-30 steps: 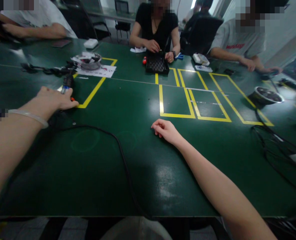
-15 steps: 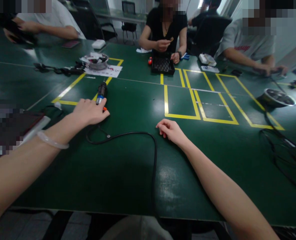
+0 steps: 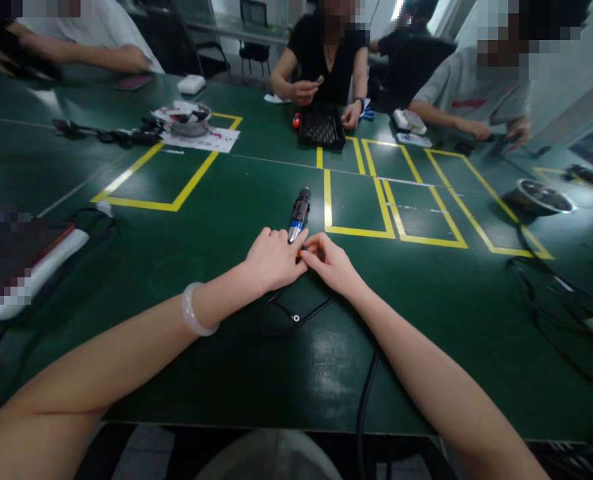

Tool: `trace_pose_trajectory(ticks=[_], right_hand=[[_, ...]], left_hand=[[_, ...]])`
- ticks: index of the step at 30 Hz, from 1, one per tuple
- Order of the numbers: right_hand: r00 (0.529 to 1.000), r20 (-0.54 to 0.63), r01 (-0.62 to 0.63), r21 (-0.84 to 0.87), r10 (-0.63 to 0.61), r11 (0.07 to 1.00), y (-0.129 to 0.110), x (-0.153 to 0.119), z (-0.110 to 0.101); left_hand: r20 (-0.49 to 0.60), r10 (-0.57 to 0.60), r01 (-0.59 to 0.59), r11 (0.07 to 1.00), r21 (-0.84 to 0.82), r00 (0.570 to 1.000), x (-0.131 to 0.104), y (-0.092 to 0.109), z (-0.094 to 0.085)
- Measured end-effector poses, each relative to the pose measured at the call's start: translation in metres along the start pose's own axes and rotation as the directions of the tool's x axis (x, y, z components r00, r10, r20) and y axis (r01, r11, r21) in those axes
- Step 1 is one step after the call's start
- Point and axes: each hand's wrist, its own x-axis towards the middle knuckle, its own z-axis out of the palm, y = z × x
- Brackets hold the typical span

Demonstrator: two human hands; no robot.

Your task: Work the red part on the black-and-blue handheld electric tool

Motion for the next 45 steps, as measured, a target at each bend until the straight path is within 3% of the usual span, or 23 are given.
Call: trace_pose_trajectory(ticks=[6, 15, 20, 27, 45], right_hand=[[0.996, 0.013, -0.084, 0.099, 0.083, 0.992, 0.011, 0.005, -0.004], [0.975, 0.08, -0.223, 0.319, 0.208, 0.921, 0.002, 0.004, -0.009], [0.931, 0.205, -0.361, 0.416, 0.301, 0.835, -0.001, 0.001, -0.013], [0.937, 0.198, -0.347, 0.449, 0.286, 0.824, -0.001, 0.002, -0.011], [0.942, 0.151, -0.334, 0.314, 0.3, 0.889, -0.002, 0.002, -0.006]], left_hand=[[-0.018, 0.004, -0.005, 0.998, -0.068, 1.0, 0.004, 0.01, 0.003], [0.139, 0.128, -0.101, 0.977, -0.188, 0.982, 0.006, -0.018, -0.004], [0.142, 0.129, -0.097, 0.973, -0.211, 0.982, 0.007, -0.022, -0.002], [0.151, 0.129, -0.097, 0.974, -0.203, 0.98, 0.007, -0.021, -0.003], [0.15, 0.126, -0.096, 0.976, -0.194, 0.981, 0.006, -0.019, -0.003]])
